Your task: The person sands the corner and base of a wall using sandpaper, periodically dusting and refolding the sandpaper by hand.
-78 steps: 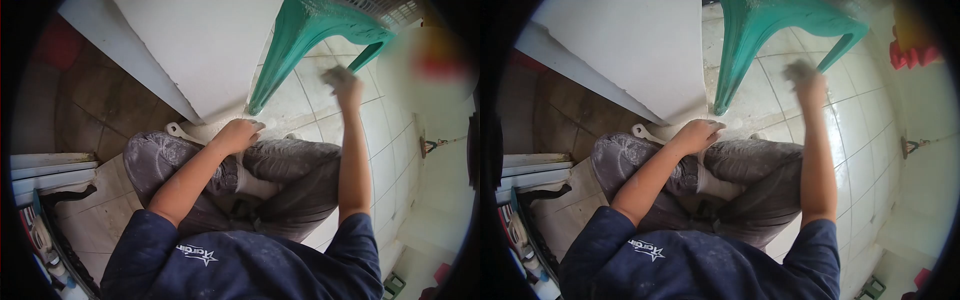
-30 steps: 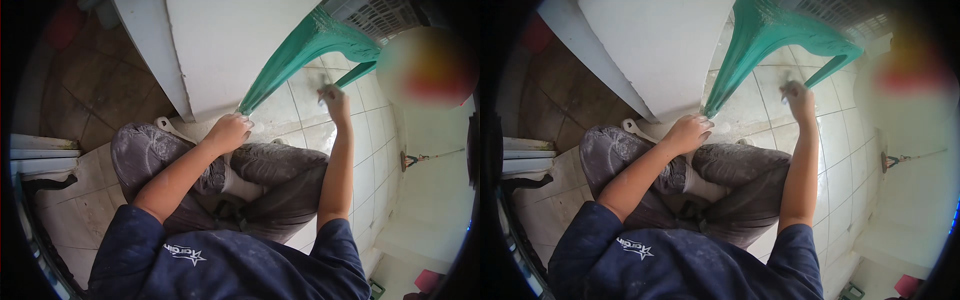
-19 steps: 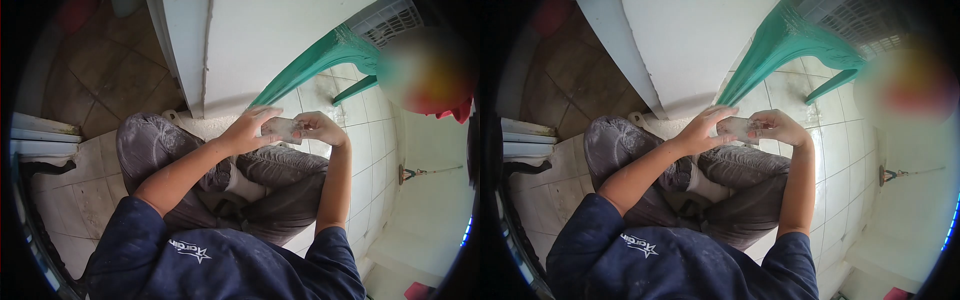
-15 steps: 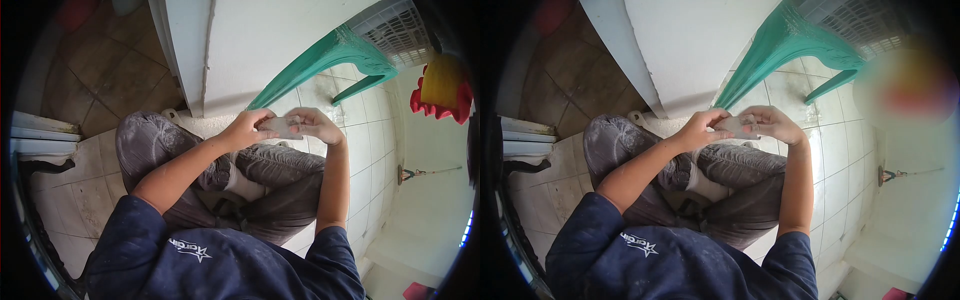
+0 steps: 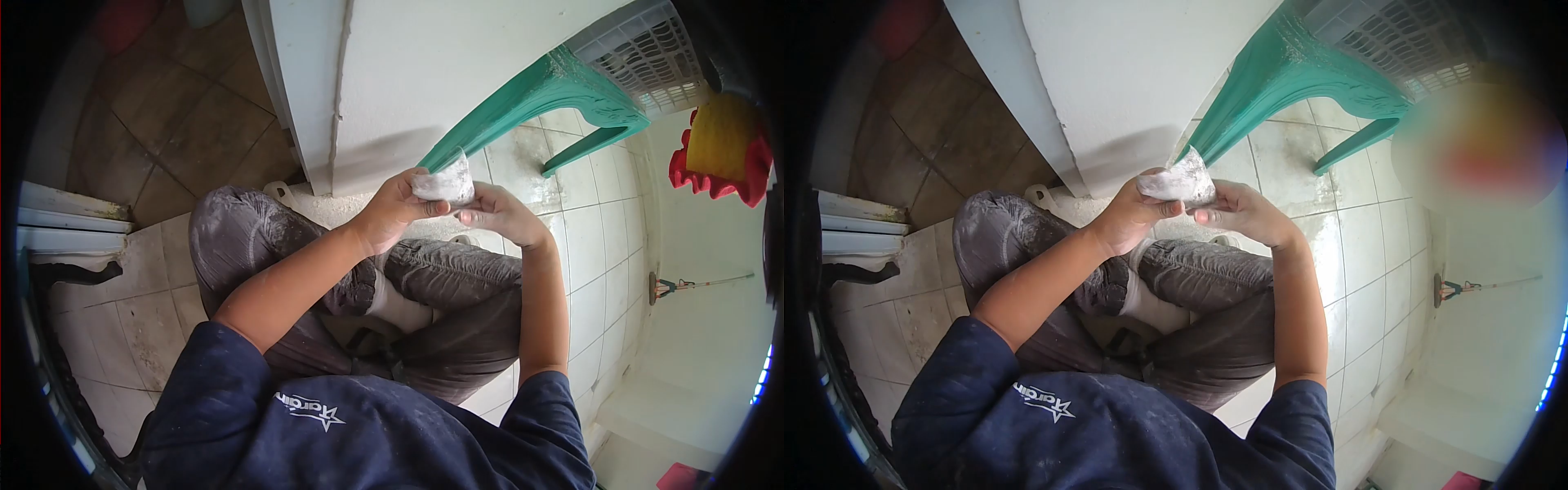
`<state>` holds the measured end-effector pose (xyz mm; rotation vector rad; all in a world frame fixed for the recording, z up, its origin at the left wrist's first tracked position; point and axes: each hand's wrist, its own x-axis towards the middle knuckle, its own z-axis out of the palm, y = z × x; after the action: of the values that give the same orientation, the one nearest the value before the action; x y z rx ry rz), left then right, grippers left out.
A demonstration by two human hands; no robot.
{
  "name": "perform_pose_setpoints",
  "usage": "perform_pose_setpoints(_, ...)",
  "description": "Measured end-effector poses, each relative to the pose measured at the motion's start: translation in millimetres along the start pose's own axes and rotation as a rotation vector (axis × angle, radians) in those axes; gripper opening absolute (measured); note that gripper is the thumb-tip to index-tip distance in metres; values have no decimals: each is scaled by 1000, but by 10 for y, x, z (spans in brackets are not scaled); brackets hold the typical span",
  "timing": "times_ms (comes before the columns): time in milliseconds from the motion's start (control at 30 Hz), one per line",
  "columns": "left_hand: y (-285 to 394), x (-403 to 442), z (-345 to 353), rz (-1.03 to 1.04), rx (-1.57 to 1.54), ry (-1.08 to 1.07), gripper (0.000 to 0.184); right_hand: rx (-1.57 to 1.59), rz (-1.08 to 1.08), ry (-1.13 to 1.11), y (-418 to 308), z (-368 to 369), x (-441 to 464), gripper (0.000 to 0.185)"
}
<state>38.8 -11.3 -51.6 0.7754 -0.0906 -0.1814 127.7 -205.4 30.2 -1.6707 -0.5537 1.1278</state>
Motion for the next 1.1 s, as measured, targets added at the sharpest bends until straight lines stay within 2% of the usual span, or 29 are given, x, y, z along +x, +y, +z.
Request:
perform_pose_setpoints(67,62,-2,31,2,39,28,61,-14,-88,148,-59,40,29,47)
perform_pose_setpoints(133,56,0,43,53,241,25,63,-87,-159,294,-35,-19,17,30)
perform_pose_setpoints(167,58,8,37,80,344,24,64,-133,-170,279,-66,-72,-39,28)
perform_pose_setpoints(200,-46,34,-64,87,557,20,75,-177,-180,265,-115,-121,-118,26)
perform_pose_setpoints(233,-6,34,-81,55,750,-61,75,-221,-190,251,-133,-185,-205,24)
perform_pose_setpoints(300,79,26,-103,-12,1130,-226,75,-193,-166,62,-75,-360,-355,17)
perform_pose_setpoints(333,51,20,-138,-207,1132,-239,61,-160,-182,-50,-54,-427,-380,14)
perform_pose_setpoints(367,-4,17,-168,-250,1089,-156,56,-126,-194,-161,-8,-515,-416,12)
perform_pose_setpoints(400,-82,6,-201,-298,1044,-75,51,-182,-169,63,194,-732,-394,10)
perform_pose_setpoints(433,-177,-5,-249,-347,998,2,46,-121,-299,421,218,-744,-239,14)
perform_pose_setpoints(467,-323,-9,-336,-206,1082,59,40,-539,-222,855,466,-1043,-136,19)
perform_pose_setpoints(500,-340,1,-338,-206,1077,50,39,-676,119,1173,382,-1033,-169,20)
perform_pose_setpoints(567,-323,57,-362,-200,1074,33,37,-619,-185,947,455,-1032,-151,21)
perform_pose_setpoints(633,-274,78,-341,-205,1028,41,34,-475,-269,291,174,-500,-196,23)
perform_pose_setpoints(700,-322,59,-428,-206,986,25,33,-383,-265,182,24,-438,-205,23)
perform_pose_setpoints(767,-347,34,-449,-206,1075,56,32,-436,-237,793,244,-798,-100,27)
perform_pose_setpoints(800,-328,49,-429,-219,1098,62,31,-608,-64,1046,188,-926,-160,30)
perform_pose_setpoints(833,-315,64,-404,-225,1120,66,31,-537,-35,1031,215,-1010,-221,26)
perform_pose_setpoints(900,-300,86,-379,-230,1105,60,29,-418,-283,590,375,-812,-177,21)
perform_pose_setpoints(933,-285,97,-373,-232,1110,50,29,-398,-146,253,60,-389,-200,18)
perform_pose_setpoints(967,-274,88,-389,-243,1117,41,28,-330,-170,195,-28,-262,-194,18)
perform_pose_setpoints(1000,-375,73,-512,-21,1089,7,27,-261,-190,136,-121,-136,-188,19)
perform_pose_setpoints(1033,-373,47,-523,-51,1130,25,26,-161,-171,247,57,-385,-146,20)
perform_pose_setpoints(1067,-381,54,-495,-79,1167,43,26,-406,-159,654,232,-722,-108,24)
perform_pose_setpoints(1100,-371,78,-456,-90,1199,66,26,-794,10,934,149,-848,-184,26)
